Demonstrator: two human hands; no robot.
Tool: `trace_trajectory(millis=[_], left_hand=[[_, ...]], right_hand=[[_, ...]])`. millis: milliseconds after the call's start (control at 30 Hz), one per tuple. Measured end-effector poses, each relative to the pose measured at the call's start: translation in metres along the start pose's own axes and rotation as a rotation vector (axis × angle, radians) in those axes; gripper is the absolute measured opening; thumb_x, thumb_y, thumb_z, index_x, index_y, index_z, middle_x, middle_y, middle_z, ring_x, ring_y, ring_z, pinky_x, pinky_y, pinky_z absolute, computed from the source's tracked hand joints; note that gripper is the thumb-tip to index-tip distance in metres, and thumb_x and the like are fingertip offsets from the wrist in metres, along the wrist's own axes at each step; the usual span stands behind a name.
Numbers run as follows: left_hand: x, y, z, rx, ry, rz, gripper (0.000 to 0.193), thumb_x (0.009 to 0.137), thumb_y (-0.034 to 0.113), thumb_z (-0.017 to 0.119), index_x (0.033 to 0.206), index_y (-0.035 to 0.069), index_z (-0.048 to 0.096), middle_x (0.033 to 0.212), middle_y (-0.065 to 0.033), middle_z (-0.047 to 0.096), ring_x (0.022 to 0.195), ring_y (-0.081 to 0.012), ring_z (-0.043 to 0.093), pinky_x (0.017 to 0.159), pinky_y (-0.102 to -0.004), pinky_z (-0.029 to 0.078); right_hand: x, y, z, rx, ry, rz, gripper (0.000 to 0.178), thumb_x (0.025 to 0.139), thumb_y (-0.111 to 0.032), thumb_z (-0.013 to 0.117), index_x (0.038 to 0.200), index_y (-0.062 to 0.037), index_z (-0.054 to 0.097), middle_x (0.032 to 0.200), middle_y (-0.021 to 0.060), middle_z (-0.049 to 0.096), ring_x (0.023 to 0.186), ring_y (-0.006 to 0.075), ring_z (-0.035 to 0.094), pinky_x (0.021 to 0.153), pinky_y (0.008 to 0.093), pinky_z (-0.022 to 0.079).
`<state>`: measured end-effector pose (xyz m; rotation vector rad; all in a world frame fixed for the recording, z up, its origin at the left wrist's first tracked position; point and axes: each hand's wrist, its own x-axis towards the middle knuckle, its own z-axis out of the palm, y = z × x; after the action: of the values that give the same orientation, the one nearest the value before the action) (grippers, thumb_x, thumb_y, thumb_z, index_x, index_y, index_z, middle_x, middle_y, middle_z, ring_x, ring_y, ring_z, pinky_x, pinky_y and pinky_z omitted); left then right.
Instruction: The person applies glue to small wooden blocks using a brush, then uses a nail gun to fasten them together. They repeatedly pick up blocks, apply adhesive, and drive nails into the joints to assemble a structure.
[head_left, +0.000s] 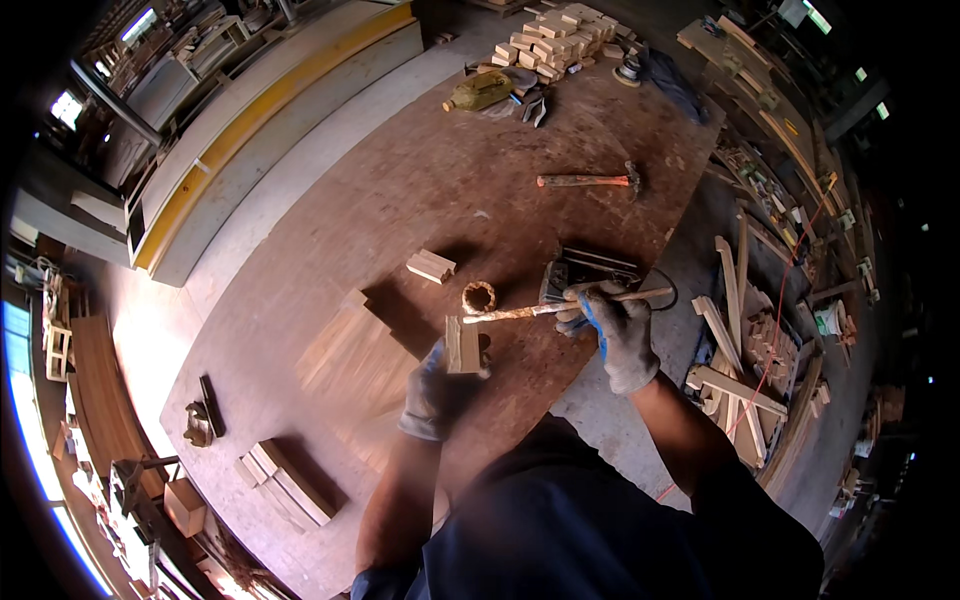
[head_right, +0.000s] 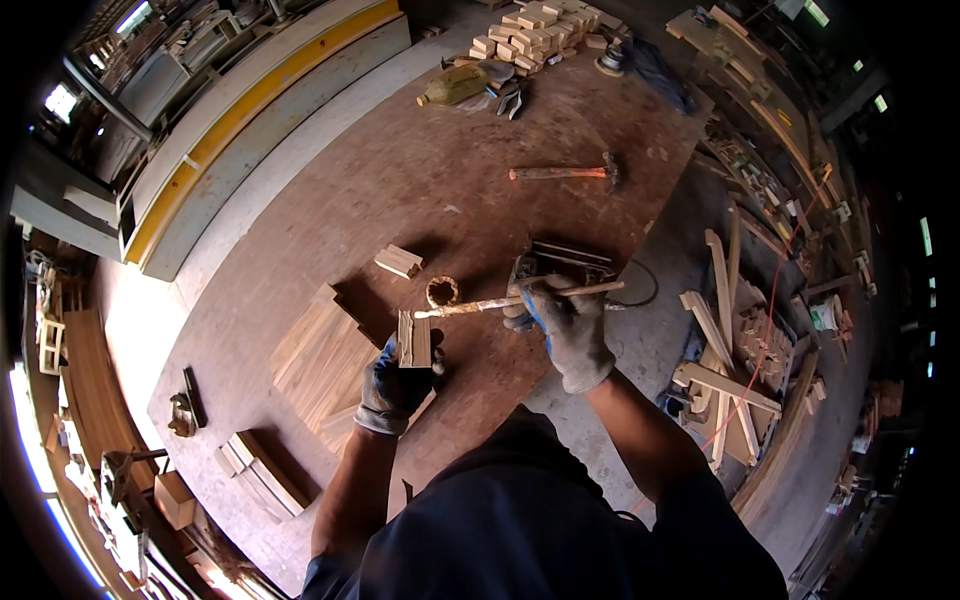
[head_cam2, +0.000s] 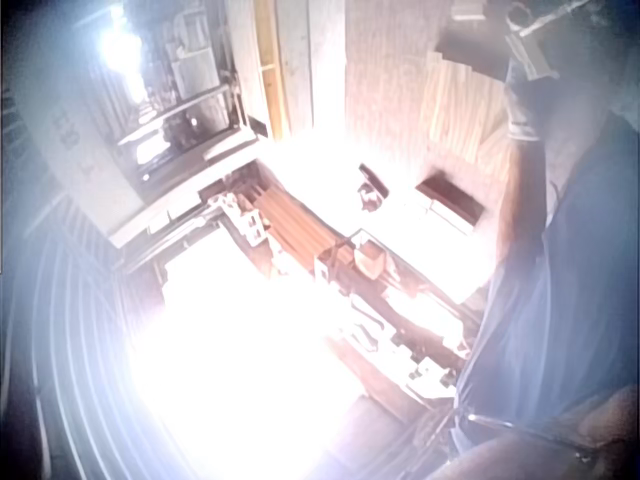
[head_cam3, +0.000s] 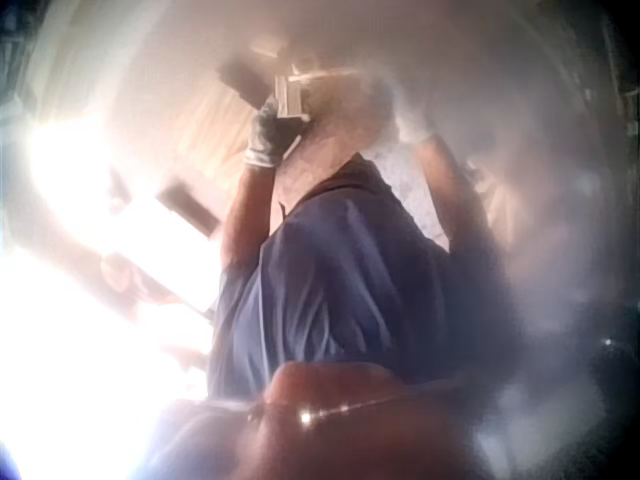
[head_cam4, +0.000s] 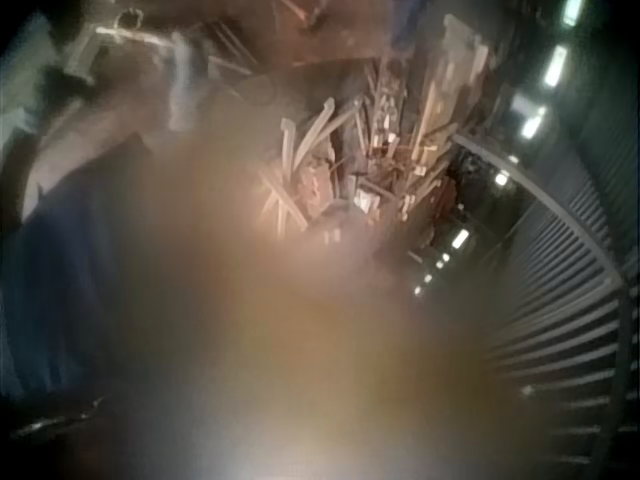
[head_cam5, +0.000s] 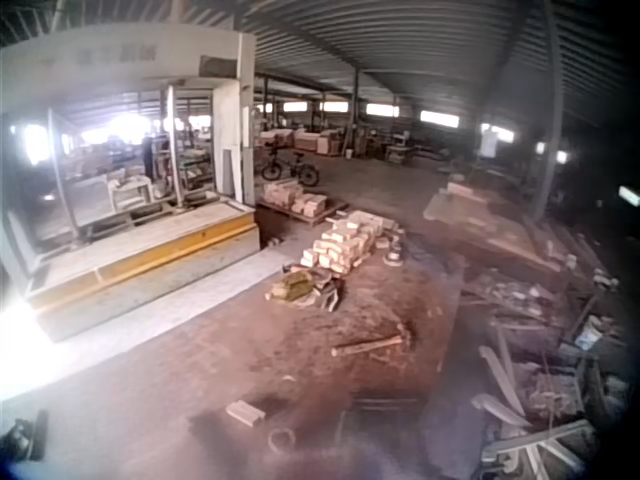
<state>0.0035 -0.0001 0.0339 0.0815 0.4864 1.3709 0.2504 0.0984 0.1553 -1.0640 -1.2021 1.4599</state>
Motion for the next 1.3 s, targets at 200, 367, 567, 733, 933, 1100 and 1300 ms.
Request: trace_trajectory(millis=[200, 367, 567, 733, 933, 1100, 1300], left_hand=[[-0.001, -0.003, -0.009, -0.007, 0.027, 0.006, 0.053, 0.109, 0.040, 0.053, 0.149, 0.005, 0.055, 0.138, -0.0209, 0.066, 0.111, -0.0318, 0.068, 0.093, -0.0459, 0.058], [-0.003, 0.000, 0.001, 0.017, 0.106, 0.019, 0.054, 0.110, 0.041, 0.051, 0.149, 0.004, 0.054, 0.139, -0.0217, 0.066, 0.113, -0.0328, 0.068, 0.094, -0.0464, 0.057], [-0.004, -0.004, -0.015, 0.544, 0.032, 0.120, 0.054, 0.110, 0.038, 0.051, 0.151, 0.003, 0.053, 0.141, -0.0230, 0.065, 0.115, -0.0324, 0.067, 0.095, -0.0466, 0.057], [-0.008, 0.006, 0.005, -0.040, -0.036, 0.004, 0.047, 0.109, 0.023, 0.060, 0.147, -0.002, 0.053, 0.134, -0.0195, 0.067, 0.116, -0.0264, 0.067, 0.096, -0.0414, 0.058], [-0.008, 0.003, -0.005, 0.402, -0.010, 0.131, 0.048, 0.112, 0.029, 0.054, 0.148, -0.004, 0.051, 0.134, -0.0209, 0.066, 0.116, -0.0287, 0.066, 0.096, -0.0433, 0.058], [-0.006, 0.002, -0.010, 0.156, -0.043, 0.070, 0.048, 0.114, 0.029, 0.049, 0.148, -0.004, 0.051, 0.136, -0.0220, 0.065, 0.117, -0.0301, 0.065, 0.097, -0.0449, 0.057], [-0.006, 0.001, 0.001, 0.066, 0.074, 0.043, 0.048, 0.109, 0.032, 0.051, 0.144, 0.000, 0.059, 0.132, -0.0218, 0.070, 0.103, -0.0326, 0.070, 0.089, -0.0449, 0.058]], right_hand=[[-0.008, -0.011, 0.003, -0.242, -0.240, -0.127, 0.019, 0.109, -0.008, 0.056, 0.115, 0.0054, 0.068, 0.103, 0.0148, 0.075, 0.096, 0.0195, 0.074, 0.085, 0.0346, 0.062], [-0.010, -0.017, 0.000, -0.089, -0.295, 0.015, 0.018, 0.109, -0.005, 0.057, 0.118, 0.0049, 0.069, 0.101, 0.0109, 0.075, 0.092, 0.0159, 0.073, 0.084, 0.0315, 0.063], [-0.001, -0.009, 0.007, -0.167, -0.185, -0.021, 0.021, 0.111, -0.008, 0.054, 0.117, 0.0040, 0.069, 0.103, 0.0132, 0.075, 0.094, 0.0182, 0.073, 0.085, 0.0329, 0.062], [-0.003, -0.012, 0.010, -0.097, -0.102, -0.069, 0.020, 0.111, -0.008, 0.054, 0.117, 0.0039, 0.069, 0.101, 0.0121, 0.075, 0.092, 0.0177, 0.073, 0.083, 0.0326, 0.062], [-0.004, -0.010, 0.005, -0.149, -0.068, 0.000, 0.020, 0.110, -0.010, 0.056, 0.116, 0.0041, 0.069, 0.100, 0.0135, 0.076, 0.088, 0.0193, 0.074, 0.080, 0.0326, 0.062], [-0.002, -0.014, -0.002, -0.104, -0.119, 0.023, 0.020, 0.110, -0.011, 0.058, 0.118, 0.0038, 0.069, 0.101, 0.0139, 0.077, 0.090, 0.0203, 0.075, 0.080, 0.0332, 0.063], [0.003, -0.008, -0.009, -0.069, -0.090, -0.077, 0.023, 0.110, -0.013, 0.058, 0.121, 0.0049, 0.068, 0.103, 0.0148, 0.076, 0.092, 0.0194, 0.074, 0.084, 0.0342, 0.062]])
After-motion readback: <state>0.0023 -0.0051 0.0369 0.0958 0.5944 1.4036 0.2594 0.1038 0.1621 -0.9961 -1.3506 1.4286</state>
